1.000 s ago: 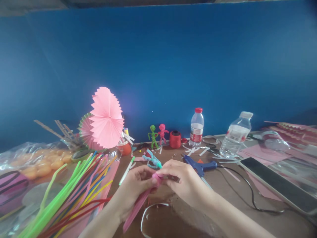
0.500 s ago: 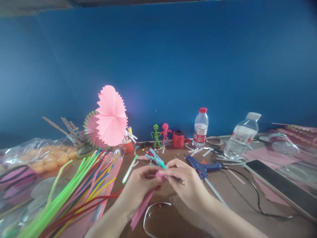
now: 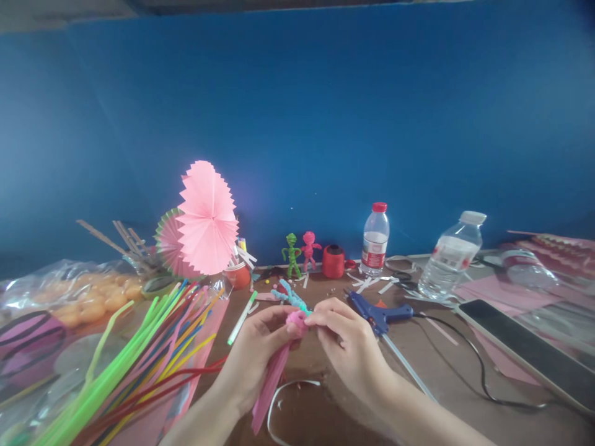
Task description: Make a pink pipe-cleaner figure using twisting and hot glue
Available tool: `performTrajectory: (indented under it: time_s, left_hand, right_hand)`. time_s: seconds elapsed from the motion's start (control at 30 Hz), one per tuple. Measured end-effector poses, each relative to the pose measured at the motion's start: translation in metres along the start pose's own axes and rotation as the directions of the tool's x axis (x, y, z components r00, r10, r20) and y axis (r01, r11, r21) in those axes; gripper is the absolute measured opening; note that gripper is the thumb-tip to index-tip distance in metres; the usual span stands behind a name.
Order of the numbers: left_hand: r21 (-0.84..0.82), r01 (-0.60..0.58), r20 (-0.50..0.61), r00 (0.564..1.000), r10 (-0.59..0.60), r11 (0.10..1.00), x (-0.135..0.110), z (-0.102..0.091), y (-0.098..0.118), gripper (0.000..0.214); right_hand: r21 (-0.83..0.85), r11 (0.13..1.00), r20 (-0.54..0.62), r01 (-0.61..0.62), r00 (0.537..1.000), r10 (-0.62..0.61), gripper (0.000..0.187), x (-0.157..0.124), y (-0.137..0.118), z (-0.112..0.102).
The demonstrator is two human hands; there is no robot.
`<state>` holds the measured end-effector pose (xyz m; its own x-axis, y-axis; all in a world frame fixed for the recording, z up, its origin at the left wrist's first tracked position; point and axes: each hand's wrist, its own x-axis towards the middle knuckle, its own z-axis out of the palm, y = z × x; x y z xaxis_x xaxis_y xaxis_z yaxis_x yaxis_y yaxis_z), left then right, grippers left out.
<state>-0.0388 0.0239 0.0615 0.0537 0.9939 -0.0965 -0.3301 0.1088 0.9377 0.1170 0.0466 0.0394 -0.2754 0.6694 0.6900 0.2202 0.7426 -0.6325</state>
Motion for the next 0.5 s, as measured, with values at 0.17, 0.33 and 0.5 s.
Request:
performTrajectory:
  time_s: [0.17, 0.33, 0.5]
  left_hand:
    - [-0.011, 0.011, 0.029, 1.000, -0.011, 1.000, 0.002, -0.005, -0.002, 0.014]
    - [-0.052, 0.026, 0.042, 0.999, -0.024, 0.998, 0.000, -0.004, 0.000, 0.008]
    - [-0.023, -0.108, 0.060, 0.992, 0.109, 0.994, 0.003, -0.012, -0.003, 0.014]
  right_hand:
    - [0.004, 0.997, 0.009, 0.072, 0.997, -0.072, 0.022, 0.001, 0.000, 0.001]
    - [0.068, 0.997, 0.045, 0.037, 0.998, -0.040, 0.023, 0.002, -0.002, -0.001]
    - [0.187, 0.972, 0.115, -0.144, 0.986, 0.124, 0.016, 0.007, -0.006, -0.005]
